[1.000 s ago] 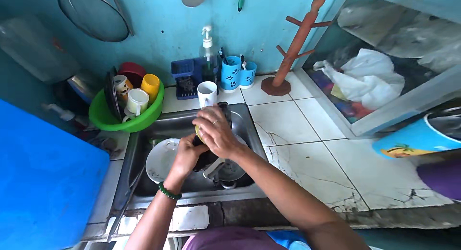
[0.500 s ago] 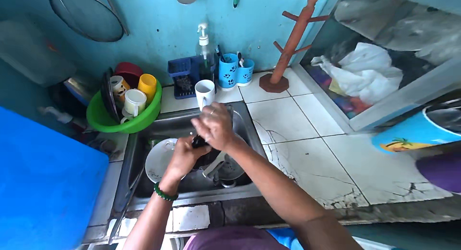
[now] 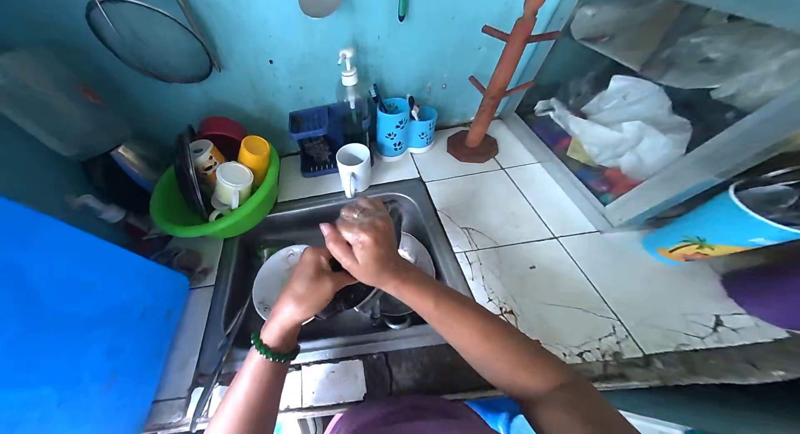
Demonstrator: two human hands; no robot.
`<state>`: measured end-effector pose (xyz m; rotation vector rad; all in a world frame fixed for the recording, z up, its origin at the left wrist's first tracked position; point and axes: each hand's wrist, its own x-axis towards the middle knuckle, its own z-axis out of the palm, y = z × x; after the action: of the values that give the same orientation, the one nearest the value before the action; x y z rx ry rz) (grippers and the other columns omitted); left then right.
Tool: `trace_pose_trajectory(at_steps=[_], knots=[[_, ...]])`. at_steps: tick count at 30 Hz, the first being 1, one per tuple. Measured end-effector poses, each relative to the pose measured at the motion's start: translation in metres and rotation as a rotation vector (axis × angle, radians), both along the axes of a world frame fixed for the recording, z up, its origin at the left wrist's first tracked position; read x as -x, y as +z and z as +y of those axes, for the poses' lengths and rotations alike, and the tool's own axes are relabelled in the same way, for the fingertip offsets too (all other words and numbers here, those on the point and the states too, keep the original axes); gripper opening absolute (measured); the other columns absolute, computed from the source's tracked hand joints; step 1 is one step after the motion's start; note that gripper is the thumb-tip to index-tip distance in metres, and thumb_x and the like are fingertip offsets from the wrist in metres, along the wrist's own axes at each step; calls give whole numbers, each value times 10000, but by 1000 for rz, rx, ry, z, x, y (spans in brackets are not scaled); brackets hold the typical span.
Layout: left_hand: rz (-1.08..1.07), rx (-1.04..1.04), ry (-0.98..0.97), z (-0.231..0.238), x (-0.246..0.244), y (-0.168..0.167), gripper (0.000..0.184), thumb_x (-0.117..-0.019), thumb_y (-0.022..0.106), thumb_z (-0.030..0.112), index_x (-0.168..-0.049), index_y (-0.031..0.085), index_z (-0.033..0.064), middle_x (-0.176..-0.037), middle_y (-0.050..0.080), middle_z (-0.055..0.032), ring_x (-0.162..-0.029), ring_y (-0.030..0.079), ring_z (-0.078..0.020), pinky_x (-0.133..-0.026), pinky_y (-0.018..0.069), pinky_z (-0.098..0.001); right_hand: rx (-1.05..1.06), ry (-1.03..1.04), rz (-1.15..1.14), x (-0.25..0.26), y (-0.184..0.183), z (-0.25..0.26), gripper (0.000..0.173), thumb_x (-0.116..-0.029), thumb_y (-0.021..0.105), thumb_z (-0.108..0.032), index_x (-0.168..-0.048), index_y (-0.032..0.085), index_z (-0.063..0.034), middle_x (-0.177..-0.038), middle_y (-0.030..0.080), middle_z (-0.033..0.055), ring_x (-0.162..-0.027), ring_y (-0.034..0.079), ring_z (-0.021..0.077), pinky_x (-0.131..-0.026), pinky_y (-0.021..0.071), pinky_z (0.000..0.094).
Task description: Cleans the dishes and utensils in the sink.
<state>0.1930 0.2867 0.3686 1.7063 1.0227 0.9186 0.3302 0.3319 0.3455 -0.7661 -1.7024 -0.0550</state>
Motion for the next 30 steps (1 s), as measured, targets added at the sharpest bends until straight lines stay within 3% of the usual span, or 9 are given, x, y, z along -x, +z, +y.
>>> trace_pose_trajectory(at_steps=[4,8,13,16,19,21,24,27,30], knots=[[-161,-148,95,-12,8,-12,156,-820,686,-39,-926,740,62,-869,760,55,-832,716,-8,-790,618,-232,529,1,498,-30,-9,24,398,-1053,469,-191,-756,619,27,-691,569,36,-692,570,92,-683,495,302],[-294,-190,57,-18,16,-20,229,-834,664,-53,-945,748,129,-915,766,103,-872,714,4,-822,611,-228,1092,30,990,-43,-40,36,536,-1108,306,-460,-1143,629,-33,-992,645,104,-903,626,189,-788,541,434],[2,47,-6,-10,14,2,144,-835,725,-12,-966,708,47,-870,747,53,-827,708,4,-794,610,-215,615,-39,341,-22,-11,7,503,-1071,465,-243,-643,555,4,-538,460,42,-492,473,134,-497,427,341],[47,-40,-17,1,4,1,164,-825,752,0,-978,713,44,-891,736,55,-861,687,24,-826,586,-199,14,57,22,1,-1,4,449,-936,574,-208,-514,471,-96,-539,497,53,-572,539,211,-617,431,397],[-26,-25,79,-4,4,3,150,-825,719,-11,-966,729,41,-876,755,31,-836,713,-6,-798,611,-222,189,73,115,-13,-2,16,397,-991,532,-181,-659,623,17,-677,608,132,-705,624,259,-684,503,424],[-147,-31,131,-8,9,-1,147,-821,694,-34,-932,735,54,-853,760,34,-815,722,-24,-778,624,-240,609,10,345,-30,-16,23,448,-1101,398,-278,-968,646,71,-824,611,154,-765,613,233,-676,516,413],[-433,-15,322,-2,-1,-15,148,-831,634,-81,-881,705,40,-792,749,-5,-745,725,-78,-727,627,-276,899,-90,590,-33,-63,27,488,-1130,291,-273,-1407,517,60,-1372,570,276,-1285,550,364,-1075,433,548],[-569,48,531,15,-19,-26,127,-937,563,-56,-908,674,-2,-764,725,-35,-710,710,-99,-698,616,-283,751,-26,417,-9,-97,-7,556,-1090,299,-202,-1548,319,112,-1622,306,301,-1527,306,377,-1256,262,477],[-498,103,546,25,-34,-36,260,-1061,502,91,-889,676,4,-730,703,-26,-688,693,-86,-682,601,-274,409,25,185,10,-92,-24,517,-1067,378,-199,-1454,479,129,-1574,407,291,-1504,347,421,-1246,282,524]])
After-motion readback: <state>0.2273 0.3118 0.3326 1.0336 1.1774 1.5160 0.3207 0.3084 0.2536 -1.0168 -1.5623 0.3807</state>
